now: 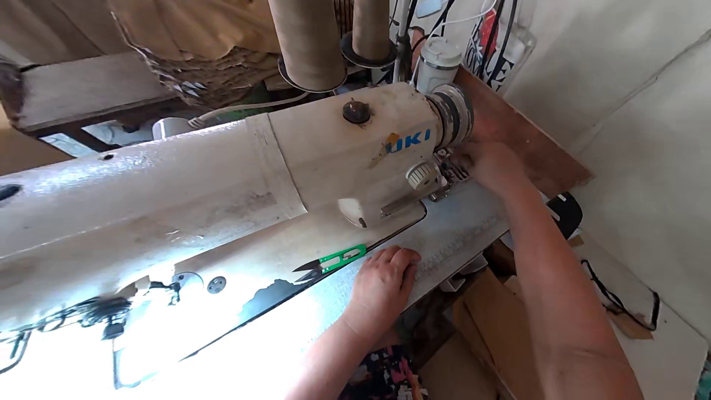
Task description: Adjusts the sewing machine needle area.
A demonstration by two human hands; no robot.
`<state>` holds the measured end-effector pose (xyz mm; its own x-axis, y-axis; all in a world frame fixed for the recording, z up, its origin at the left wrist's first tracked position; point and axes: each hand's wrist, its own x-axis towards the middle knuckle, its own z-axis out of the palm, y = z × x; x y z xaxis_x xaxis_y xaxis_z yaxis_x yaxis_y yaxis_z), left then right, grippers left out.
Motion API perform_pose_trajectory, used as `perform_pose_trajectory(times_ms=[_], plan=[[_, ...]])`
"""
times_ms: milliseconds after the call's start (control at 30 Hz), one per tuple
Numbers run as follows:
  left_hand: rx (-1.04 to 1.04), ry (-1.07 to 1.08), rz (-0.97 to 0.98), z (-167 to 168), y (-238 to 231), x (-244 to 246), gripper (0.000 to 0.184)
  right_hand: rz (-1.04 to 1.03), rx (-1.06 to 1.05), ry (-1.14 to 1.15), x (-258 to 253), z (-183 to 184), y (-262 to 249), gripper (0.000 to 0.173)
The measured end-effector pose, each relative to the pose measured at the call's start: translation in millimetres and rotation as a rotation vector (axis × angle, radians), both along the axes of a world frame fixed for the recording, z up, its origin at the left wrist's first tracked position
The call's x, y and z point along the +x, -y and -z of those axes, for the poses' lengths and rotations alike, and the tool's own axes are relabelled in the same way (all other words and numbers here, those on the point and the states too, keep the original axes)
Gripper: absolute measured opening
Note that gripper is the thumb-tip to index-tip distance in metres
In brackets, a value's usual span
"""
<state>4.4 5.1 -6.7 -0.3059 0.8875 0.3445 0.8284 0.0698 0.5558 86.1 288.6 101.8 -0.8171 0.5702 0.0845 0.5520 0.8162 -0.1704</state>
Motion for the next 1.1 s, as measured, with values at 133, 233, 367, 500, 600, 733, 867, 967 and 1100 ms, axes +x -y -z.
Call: perform_pose_trajectory(times_ms=[133,233,367,500,600,733,867,967,1100], plan=[[-0.019,-0.002,0.0,-1,1,0,0.022,0.128,-0.075,0.006,-32,1,-5,0.036],[-0.012,0.002,0.005,-1,0,0,0.022,0.047,-0.099,-0.033,-29,32,-23,0.022],[-0.004,0.002,0.006,0,0,0,0.022,0.023,-0.157,0.038,1,28,-17,0.02],[0.003,0.005,0.003,1,-1,0,0.021,-0.081,-0.034,0.062,8,-3,-11,0.018],[-0.003,0.003,0.002,0,-1,-1,0.021,-0.024,0.034,0.024,-18,-11,-9,0.03],[0.012,0.006,0.0,1,-1,-1,0.021,0.019,-0.043,-0.052,-33,17,-24,0.031],[0.005,0.018,0.009,0,-1,0,0.02,0.019,-0.144,0.097,-4,24,-20,0.019],[0.001,0.038,0.013,1,-2,0,0.021,-0.053,-0.075,0.097,7,1,-10,0.017],[-0.003,0.04,0.008,1,-2,0,0.021,0.005,0.029,0.014,-22,-13,-2,0.032]])
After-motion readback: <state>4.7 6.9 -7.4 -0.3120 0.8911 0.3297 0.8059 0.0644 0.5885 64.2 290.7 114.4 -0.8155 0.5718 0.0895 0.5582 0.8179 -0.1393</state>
